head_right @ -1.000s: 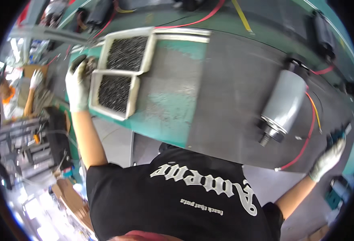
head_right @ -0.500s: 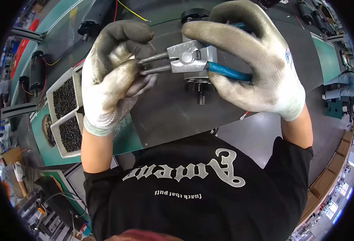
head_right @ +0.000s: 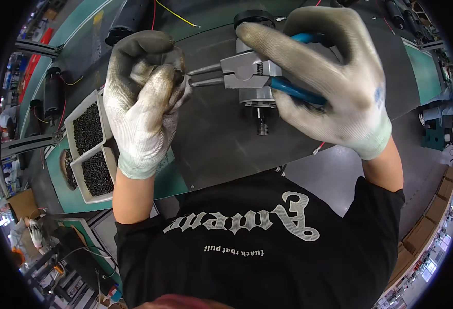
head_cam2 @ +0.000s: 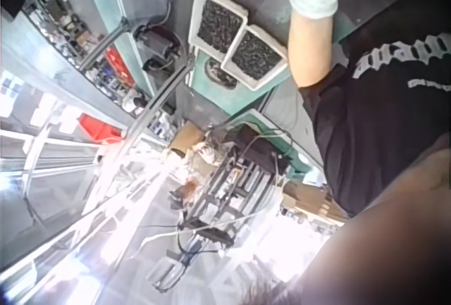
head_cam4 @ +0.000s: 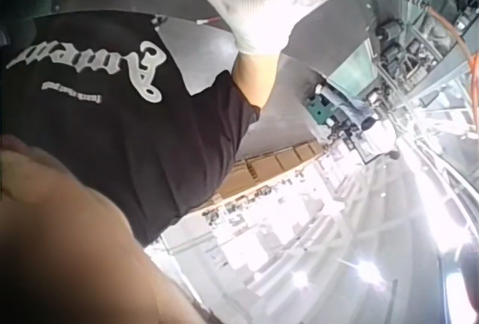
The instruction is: Assemble cooling fans onto electric motors at a factory assembly line using pliers and an electric screwdriver.
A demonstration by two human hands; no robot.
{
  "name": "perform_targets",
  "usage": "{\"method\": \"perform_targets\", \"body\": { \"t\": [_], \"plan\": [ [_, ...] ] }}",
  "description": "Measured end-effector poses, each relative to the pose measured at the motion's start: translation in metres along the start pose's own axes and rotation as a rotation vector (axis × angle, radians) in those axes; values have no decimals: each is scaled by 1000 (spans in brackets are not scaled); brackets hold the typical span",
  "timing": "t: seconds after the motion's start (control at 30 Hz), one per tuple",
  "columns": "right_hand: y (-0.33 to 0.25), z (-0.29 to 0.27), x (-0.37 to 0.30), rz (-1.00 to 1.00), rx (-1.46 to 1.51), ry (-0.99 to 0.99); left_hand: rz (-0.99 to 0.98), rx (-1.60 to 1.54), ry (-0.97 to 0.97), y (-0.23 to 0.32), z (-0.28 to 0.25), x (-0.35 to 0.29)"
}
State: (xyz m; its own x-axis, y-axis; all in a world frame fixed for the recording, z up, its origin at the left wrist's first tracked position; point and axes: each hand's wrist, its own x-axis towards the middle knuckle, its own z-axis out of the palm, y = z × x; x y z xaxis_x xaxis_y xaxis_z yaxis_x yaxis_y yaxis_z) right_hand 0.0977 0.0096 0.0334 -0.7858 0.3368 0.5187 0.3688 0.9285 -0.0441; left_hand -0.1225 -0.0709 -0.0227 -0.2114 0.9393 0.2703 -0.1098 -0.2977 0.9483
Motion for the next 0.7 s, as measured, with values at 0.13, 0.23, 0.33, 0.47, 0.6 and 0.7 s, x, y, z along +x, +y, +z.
{"method": "perform_targets", "body": {
  "t": [0.13,0.23,0.33,0.47,0.6,0.7],
  "plan": [
    [-1,0,10,-44,9,14,-21,15,31,2,2,-1],
    [0,6,6,-29,-9,20,-42,-5,34,2,4,-2],
    [3,12,4,2,-30,-2,-71,-41,40,0,8,-1],
    [27,35,-7,151,-14,16,39,298,88,-2,22,21],
    [128,84,-45,811,612,-33,-162,797,-6,-51,23,92],
    [129,114,-66,1025,1402,-24,-301,827,-101,-106,31,112]
  ]
}}
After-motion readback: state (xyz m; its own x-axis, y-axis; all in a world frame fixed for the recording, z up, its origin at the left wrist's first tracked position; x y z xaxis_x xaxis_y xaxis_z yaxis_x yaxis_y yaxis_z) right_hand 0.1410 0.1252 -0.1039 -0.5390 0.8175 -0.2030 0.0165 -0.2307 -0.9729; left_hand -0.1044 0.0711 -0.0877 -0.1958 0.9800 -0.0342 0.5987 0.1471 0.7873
